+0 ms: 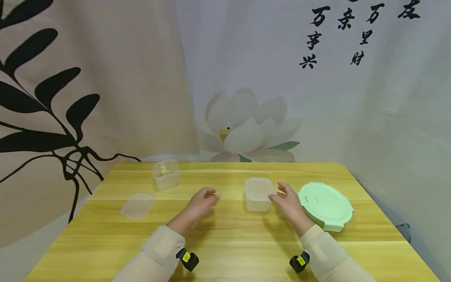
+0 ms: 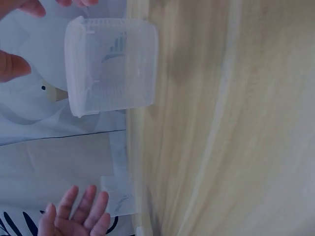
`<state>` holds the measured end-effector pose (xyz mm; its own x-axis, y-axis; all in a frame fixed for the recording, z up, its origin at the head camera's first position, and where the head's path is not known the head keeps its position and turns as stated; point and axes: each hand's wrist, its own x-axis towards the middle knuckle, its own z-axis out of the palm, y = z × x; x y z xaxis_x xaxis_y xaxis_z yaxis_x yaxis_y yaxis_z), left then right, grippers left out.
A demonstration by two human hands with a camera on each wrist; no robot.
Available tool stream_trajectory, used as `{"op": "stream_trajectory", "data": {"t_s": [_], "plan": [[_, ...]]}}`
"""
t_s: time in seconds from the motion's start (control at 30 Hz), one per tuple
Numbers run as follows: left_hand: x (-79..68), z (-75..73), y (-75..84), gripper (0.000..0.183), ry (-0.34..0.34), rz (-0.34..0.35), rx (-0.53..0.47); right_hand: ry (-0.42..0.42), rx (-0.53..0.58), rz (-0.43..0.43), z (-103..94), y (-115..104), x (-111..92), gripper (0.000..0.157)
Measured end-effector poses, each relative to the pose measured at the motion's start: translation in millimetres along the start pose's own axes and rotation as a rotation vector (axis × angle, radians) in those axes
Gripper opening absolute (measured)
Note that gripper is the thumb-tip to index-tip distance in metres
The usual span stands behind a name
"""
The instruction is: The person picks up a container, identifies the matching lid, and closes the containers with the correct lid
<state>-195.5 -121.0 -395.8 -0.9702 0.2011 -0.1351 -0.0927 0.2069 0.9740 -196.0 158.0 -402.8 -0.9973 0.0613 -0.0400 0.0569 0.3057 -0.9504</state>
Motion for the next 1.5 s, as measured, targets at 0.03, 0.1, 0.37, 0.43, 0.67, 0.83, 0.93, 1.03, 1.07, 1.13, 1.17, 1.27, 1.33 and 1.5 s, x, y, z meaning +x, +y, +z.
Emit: {"op": "stream_trajectory", "data": {"t_s": [0.03,0.1,0.37,0.43,0.67,0.83,0.93,1.03,1.07,1.13,1.17,1.27,1.33,1.5], "plan": [[-2.0,-2.8,0.1,0.05,0.006,-0.001,-0.001,0.005,-0.005,-0.002,-1.3,-0.3,-0.7,0.065],[-5.6,-9.1,0.6,0.049,0.021,-0.006,-0.005,0.013,-0.015,-0.012,-3.3,-2.3,-1.8,0.065],[-15.9,-38.5,7.2,0.05,0.076,0.008,0.004,0.024,-0.033,-0.043,-9.0,-17.1,-3.6,0.066],[-18.5,-45.0,8.4,0.052,0.078,0.012,0.014,0.019,-0.042,-0.053,-10.0,-21.1,-3.3,0.066],[-24.6,-68.5,12.2,0.054,0.11,0.022,0.036,-0.021,-0.092,-0.099,-9.4,-37.1,4.2,0.068],[-26.0,-85.0,14.1,0.054,0.158,0.015,0.044,-0.057,-0.109,-0.116,-1.0,-47.3,10.8,0.067],[-25.9,-92.7,14.7,0.053,0.179,0.013,0.049,-0.08,-0.121,-0.121,5.5,-51.1,14.2,0.068],[-24.3,-98.6,14.4,0.053,0.2,0.003,0.044,-0.092,-0.133,-0.129,11.5,-54.3,17.9,0.068],[-23.7,-100.6,13.8,0.053,0.203,0.002,0.041,-0.094,-0.133,-0.131,13.6,-55.4,19.2,0.067],[-22.5,-104.7,13.0,0.053,0.215,-0.005,0.04,-0.098,-0.134,-0.13,18.5,-58.2,21.9,0.067],[-21.7,-107.2,12.6,0.053,0.22,-0.01,0.037,-0.099,-0.131,-0.13,21.3,-59.7,23.5,0.067],[-18.9,-115.3,11.8,0.055,0.248,-0.026,0.024,-0.107,-0.122,-0.129,30.6,-64.2,27.7,0.067],[-16.4,-121.2,10.9,0.056,0.265,-0.045,0.015,-0.112,-0.115,-0.13,37.4,-66.9,30.5,0.068],[-11.1,-132.6,5.9,0.059,0.266,-0.071,-0.003,-0.14,-0.075,-0.133,54.5,-72.9,33.4,0.069]]}}
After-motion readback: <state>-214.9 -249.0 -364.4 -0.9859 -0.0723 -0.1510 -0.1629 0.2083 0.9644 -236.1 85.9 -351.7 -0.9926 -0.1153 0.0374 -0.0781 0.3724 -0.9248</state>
